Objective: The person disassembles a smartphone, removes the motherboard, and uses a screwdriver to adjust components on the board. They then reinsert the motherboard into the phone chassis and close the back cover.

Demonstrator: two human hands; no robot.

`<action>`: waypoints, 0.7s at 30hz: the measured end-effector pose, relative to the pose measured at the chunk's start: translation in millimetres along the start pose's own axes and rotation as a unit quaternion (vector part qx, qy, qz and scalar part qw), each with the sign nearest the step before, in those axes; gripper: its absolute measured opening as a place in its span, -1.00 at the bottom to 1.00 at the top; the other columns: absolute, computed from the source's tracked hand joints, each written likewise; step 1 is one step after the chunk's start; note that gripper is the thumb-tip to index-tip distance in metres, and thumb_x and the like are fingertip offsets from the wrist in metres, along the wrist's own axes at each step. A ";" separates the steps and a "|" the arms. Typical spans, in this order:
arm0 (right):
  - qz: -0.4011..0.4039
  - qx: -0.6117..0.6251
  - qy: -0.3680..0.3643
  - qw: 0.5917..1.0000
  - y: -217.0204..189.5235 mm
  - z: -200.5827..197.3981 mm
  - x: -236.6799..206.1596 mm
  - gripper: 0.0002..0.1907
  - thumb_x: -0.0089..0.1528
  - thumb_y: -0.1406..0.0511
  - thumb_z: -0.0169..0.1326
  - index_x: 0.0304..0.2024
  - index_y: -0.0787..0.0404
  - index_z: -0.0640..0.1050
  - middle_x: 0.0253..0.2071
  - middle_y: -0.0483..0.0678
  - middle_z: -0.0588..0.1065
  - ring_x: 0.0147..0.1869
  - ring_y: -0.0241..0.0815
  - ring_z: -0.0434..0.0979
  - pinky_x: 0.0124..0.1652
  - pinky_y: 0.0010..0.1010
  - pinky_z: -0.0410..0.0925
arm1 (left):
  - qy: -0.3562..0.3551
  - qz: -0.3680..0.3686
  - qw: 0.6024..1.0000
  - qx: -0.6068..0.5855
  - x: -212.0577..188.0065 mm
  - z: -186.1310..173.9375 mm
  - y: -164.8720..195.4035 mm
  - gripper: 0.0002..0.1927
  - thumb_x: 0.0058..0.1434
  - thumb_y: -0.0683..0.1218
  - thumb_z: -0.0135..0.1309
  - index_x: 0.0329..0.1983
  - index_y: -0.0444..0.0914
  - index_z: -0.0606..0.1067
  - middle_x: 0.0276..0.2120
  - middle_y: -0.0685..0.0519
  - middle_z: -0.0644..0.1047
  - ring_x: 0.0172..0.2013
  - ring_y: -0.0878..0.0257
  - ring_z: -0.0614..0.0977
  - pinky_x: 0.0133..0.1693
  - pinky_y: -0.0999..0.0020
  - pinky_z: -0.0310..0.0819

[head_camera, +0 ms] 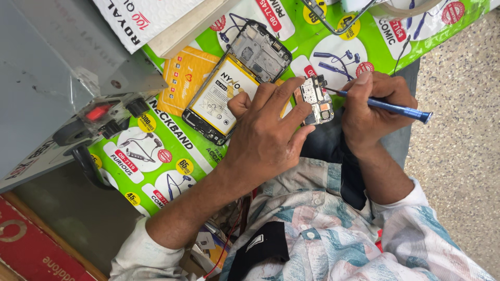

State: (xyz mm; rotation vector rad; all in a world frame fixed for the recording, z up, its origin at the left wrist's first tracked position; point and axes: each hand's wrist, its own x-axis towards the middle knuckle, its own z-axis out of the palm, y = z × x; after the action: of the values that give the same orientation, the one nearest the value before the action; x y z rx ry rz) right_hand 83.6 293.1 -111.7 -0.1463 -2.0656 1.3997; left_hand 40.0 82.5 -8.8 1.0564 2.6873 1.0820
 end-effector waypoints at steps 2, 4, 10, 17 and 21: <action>-0.001 0.011 -0.004 1.000 -1.1 1.0 0.8 -0.72 0.55 0.46 0.10 -0.25 0.31 0.36 -0.41 0.10 0.55 -0.41 -0.24 0.56 -0.30 -0.48 0.44 | 0.009 0.002 1.000 0.006 1.1 0.9 -0.4 -0.59 0.09 -0.07 0.37 -0.01 -0.21 0.54 0.22 -0.03 0.42 0.11 0.08 0.46 -0.04 -0.05 0.07; 0.002 0.024 -0.015 1.000 -1.6 1.5 2.3 -0.71 0.56 0.46 0.10 -0.26 0.30 0.34 -0.43 0.08 0.54 -0.42 -0.24 0.56 -0.31 -0.49 0.43 | 0.009 0.001 1.000 0.007 0.3 0.7 0.2 -0.58 0.08 -0.07 0.37 -0.01 -0.21 0.53 0.22 -0.03 0.42 0.11 0.08 0.46 -0.04 -0.06 0.07; 0.053 0.049 0.000 0.997 -5.2 -6.4 10.9 -0.70 0.54 0.46 0.11 -0.27 0.29 0.33 -0.45 0.05 0.51 -0.47 -0.28 0.48 -0.40 -0.51 0.37 | 0.010 0.002 1.000 0.010 -0.9 1.9 0.1 -0.59 0.08 -0.07 0.38 -0.03 -0.23 0.54 0.23 -0.07 0.43 0.11 0.06 0.45 -0.05 -0.07 0.07; 0.094 0.060 -0.035 0.993 -5.6 -10.0 11.3 -0.65 0.56 0.45 0.17 -0.31 0.30 0.36 -0.46 0.01 0.51 -0.49 -0.35 0.43 -0.42 -0.55 0.33 | 0.013 0.003 1.000 0.014 -1.9 3.6 -1.3 -0.59 0.10 -0.07 0.39 -0.02 -0.23 0.54 0.22 -0.05 0.43 0.11 0.07 0.45 -0.03 -0.07 0.06; 0.096 0.063 -0.055 0.992 -4.0 -12.2 12.1 -0.62 0.57 0.47 0.18 -0.34 0.31 0.37 -0.46 0.00 0.49 -0.48 -0.35 0.41 -0.40 -0.54 0.32 | 0.012 0.002 1.000 0.012 -1.6 3.2 -1.4 -0.59 0.10 -0.07 0.39 -0.02 -0.22 0.54 0.22 -0.05 0.43 0.10 0.07 0.45 -0.04 -0.07 0.06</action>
State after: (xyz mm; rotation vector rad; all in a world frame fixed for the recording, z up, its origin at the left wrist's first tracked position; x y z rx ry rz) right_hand 81.7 306.3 -100.1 -0.2244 -2.0895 1.6835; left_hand 41.3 82.7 -12.3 1.0588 2.7239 1.0722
